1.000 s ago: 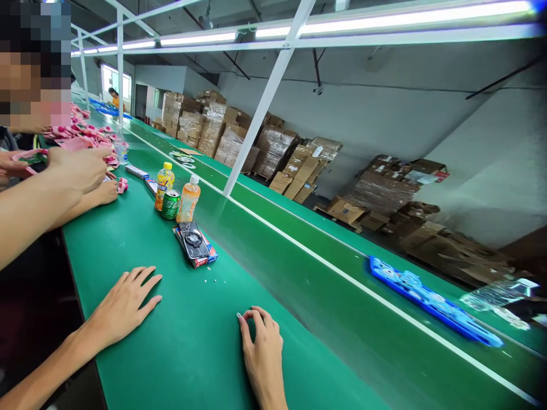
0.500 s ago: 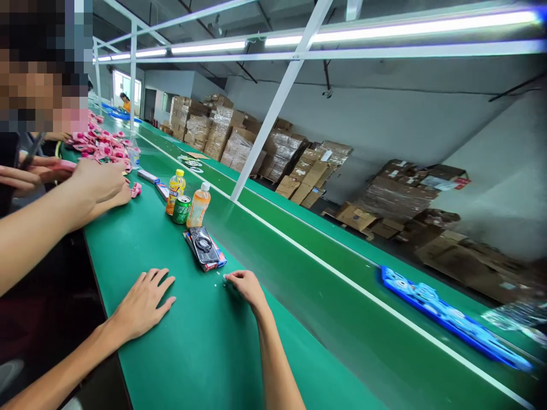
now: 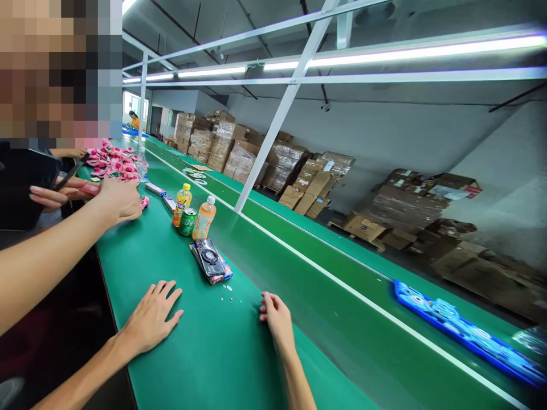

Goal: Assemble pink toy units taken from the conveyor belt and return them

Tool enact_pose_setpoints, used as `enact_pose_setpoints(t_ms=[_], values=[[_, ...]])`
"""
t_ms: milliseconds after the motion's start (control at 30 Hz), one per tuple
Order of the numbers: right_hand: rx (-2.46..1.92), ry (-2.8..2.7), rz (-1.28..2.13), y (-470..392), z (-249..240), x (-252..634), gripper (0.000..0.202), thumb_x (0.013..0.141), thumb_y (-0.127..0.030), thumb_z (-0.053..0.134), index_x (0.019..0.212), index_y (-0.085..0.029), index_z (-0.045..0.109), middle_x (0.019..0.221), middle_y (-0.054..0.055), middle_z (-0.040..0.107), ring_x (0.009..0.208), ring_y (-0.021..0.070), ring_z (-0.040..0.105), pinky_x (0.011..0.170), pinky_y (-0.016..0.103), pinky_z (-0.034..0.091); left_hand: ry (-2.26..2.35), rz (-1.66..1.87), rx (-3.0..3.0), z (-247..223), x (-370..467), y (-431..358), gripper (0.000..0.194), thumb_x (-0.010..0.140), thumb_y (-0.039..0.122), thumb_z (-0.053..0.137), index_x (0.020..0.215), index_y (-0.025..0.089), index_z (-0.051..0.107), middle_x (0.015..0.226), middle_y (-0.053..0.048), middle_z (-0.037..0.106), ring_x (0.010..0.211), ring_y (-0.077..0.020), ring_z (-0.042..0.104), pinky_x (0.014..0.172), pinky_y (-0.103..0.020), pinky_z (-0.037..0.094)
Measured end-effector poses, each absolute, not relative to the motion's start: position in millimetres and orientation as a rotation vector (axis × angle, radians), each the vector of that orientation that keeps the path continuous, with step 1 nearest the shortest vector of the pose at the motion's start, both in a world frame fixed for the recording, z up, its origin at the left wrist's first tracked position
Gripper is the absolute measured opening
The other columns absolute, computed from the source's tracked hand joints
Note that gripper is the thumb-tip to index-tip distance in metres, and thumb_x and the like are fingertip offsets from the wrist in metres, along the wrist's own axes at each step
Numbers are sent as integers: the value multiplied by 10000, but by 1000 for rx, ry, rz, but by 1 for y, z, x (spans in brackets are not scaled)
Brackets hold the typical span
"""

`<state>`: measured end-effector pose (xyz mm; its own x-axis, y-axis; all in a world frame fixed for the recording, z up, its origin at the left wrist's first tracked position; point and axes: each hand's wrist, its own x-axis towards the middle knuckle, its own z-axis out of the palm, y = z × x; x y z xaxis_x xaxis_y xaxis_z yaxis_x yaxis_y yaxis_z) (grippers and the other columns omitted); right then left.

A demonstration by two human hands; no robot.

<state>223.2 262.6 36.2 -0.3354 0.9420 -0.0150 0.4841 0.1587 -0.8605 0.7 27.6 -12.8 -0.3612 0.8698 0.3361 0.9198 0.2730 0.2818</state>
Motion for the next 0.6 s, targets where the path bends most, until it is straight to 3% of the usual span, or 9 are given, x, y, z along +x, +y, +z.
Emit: enact_pose_setpoints(t_ms=[100,200,267,400,600], values=[[-1330,-1897,989,242,30,267,739,672,-966,398,673,-233,492,551,-36,404,494,136,394,470,273,390,-2411,-667,-1687,-16,0,28,442,986,414,535,1382,236,617,1463,-115,585,1353,-334,515,1145,-557,418],[-1317,-2003,811,231,20,293,675,789,-888,382,626,-235,431,581,-3,416,583,162,389,564,277,427,-2429,-662,-1687,-18,0,29,449,984,414,544,1395,246,611,1488,-113,566,1387,-349,491,1158,-569,408],[-1326,-2047,760,229,15,297,646,846,-840,326,608,-241,351,573,-1,345,583,163,327,564,289,406,-2454,-653,-1696,-18,1,29,455,990,414,539,1408,248,600,1503,-113,552,1402,-357,476,1161,-582,403],[-1264,-2119,728,232,11,289,610,827,-796,350,610,-253,176,592,-16,180,561,139,206,508,301,294,-2489,-657,-1693,-11,2,28,446,994,415,536,1404,250,597,1502,-107,551,1396,-353,482,1161,-607,398],[-1219,-2252,647,226,15,281,529,824,-706,329,594,-259,162,599,-22,154,569,131,174,512,290,199,-2517,-674,-1715,-2,4,26,434,995,407,547,1396,248,593,1500,-93,552,1396,-337,483,1170,-610,394]])
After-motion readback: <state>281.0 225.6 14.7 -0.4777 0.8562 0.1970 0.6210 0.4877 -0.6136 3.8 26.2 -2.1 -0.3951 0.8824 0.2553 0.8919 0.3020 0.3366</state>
